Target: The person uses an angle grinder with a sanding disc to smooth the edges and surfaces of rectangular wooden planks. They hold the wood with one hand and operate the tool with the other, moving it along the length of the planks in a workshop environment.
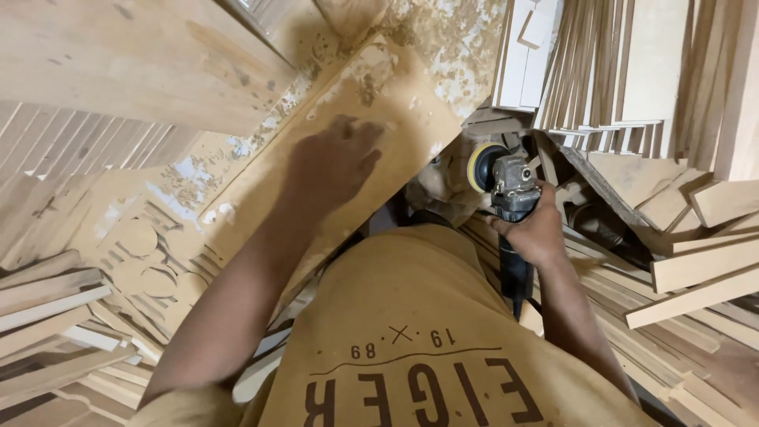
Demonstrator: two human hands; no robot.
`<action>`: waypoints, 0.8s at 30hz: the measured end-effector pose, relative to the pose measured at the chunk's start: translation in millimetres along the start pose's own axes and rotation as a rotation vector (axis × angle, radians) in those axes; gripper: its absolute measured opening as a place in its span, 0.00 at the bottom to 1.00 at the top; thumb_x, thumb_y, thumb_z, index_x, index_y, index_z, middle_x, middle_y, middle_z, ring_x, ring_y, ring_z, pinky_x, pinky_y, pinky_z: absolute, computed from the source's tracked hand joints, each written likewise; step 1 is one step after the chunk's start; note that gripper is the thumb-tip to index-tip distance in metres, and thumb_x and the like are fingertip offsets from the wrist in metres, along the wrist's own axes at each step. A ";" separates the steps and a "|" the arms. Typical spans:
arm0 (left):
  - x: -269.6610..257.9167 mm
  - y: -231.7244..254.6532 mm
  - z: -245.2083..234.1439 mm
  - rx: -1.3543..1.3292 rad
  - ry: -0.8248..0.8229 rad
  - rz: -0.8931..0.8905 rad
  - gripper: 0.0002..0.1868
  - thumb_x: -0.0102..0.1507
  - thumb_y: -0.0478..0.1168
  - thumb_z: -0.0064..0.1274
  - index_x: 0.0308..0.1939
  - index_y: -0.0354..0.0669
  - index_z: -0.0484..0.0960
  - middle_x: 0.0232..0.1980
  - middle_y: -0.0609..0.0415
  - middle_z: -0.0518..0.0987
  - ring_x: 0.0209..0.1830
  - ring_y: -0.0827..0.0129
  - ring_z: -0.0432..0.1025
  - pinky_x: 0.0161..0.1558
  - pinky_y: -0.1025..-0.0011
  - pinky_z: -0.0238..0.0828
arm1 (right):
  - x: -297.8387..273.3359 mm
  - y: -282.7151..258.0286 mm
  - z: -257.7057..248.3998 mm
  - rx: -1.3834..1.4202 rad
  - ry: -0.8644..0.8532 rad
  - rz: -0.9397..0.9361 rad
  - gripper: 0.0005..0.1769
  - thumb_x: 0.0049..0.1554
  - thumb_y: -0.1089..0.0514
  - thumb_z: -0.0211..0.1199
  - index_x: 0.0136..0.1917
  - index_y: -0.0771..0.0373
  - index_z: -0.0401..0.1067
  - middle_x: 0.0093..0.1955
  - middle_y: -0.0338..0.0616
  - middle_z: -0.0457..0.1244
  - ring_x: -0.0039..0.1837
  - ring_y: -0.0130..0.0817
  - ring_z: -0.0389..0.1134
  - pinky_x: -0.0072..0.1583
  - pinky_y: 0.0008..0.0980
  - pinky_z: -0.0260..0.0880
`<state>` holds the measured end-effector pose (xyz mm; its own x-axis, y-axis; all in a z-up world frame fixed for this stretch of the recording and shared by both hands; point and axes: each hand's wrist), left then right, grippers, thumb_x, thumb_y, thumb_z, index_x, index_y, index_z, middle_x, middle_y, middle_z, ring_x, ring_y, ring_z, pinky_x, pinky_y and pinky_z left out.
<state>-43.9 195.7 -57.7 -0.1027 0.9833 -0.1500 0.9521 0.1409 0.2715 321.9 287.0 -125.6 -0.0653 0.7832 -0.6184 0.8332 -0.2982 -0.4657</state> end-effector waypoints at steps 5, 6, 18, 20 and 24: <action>-89.1 -43.7 -43.3 -0.022 0.754 0.126 0.18 0.69 0.53 0.72 0.63 0.68 0.91 0.52 0.59 0.85 0.38 0.61 0.83 0.36 0.64 0.83 | -33.3 -46.1 -5.7 -0.013 0.036 -0.080 0.62 0.47 0.57 0.86 0.86 0.62 0.56 0.74 0.75 0.66 0.78 0.72 0.66 0.77 0.66 0.64; -112.2 -45.4 -59.0 -0.091 0.863 0.133 0.17 0.69 0.52 0.74 0.63 0.69 0.93 0.52 0.61 0.86 0.36 0.64 0.82 0.38 0.68 0.83 | -41.3 -57.3 -6.6 -0.007 0.052 -0.109 0.60 0.48 0.58 0.86 0.86 0.65 0.57 0.74 0.78 0.65 0.79 0.74 0.65 0.77 0.68 0.63; -176.1 -31.6 -6.2 -0.301 1.124 0.140 0.24 0.65 0.40 0.89 0.59 0.59 0.91 0.66 0.42 0.85 0.56 0.57 0.90 0.53 0.66 0.98 | -137.8 -190.8 -61.6 0.032 0.219 -1.224 0.51 0.65 0.63 0.79 0.84 0.76 0.46 0.80 0.77 0.54 0.82 0.73 0.61 0.84 0.64 0.62; -172.4 -25.3 -3.2 -0.369 1.108 0.158 0.26 0.69 0.40 0.84 0.65 0.57 0.84 0.67 0.41 0.85 0.56 0.55 0.90 0.49 0.66 0.98 | -125.0 -188.8 -90.2 -0.044 0.128 -1.133 0.37 0.71 0.58 0.74 0.78 0.69 0.52 0.74 0.64 0.56 0.76 0.60 0.61 0.80 0.54 0.63; -168.4 -10.2 -15.7 -0.316 1.081 0.188 0.22 0.77 0.46 0.72 0.71 0.49 0.82 0.71 0.43 0.82 0.63 0.55 0.88 0.56 0.63 0.96 | -137.0 -206.5 -128.9 -0.154 0.052 -0.821 0.35 0.73 0.44 0.68 0.80 0.65 0.58 0.71 0.50 0.58 0.73 0.48 0.64 0.78 0.48 0.68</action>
<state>-40.9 30.5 -20.3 -0.3061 0.5543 0.7740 0.8794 -0.1468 0.4530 229.5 311.6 136.9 -0.6618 0.7443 -0.0890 0.5979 0.4526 -0.6616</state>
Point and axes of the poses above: each hand's wrist, its own x-axis towards the middle knuckle, its own z-axis out of the palm, y = z × x
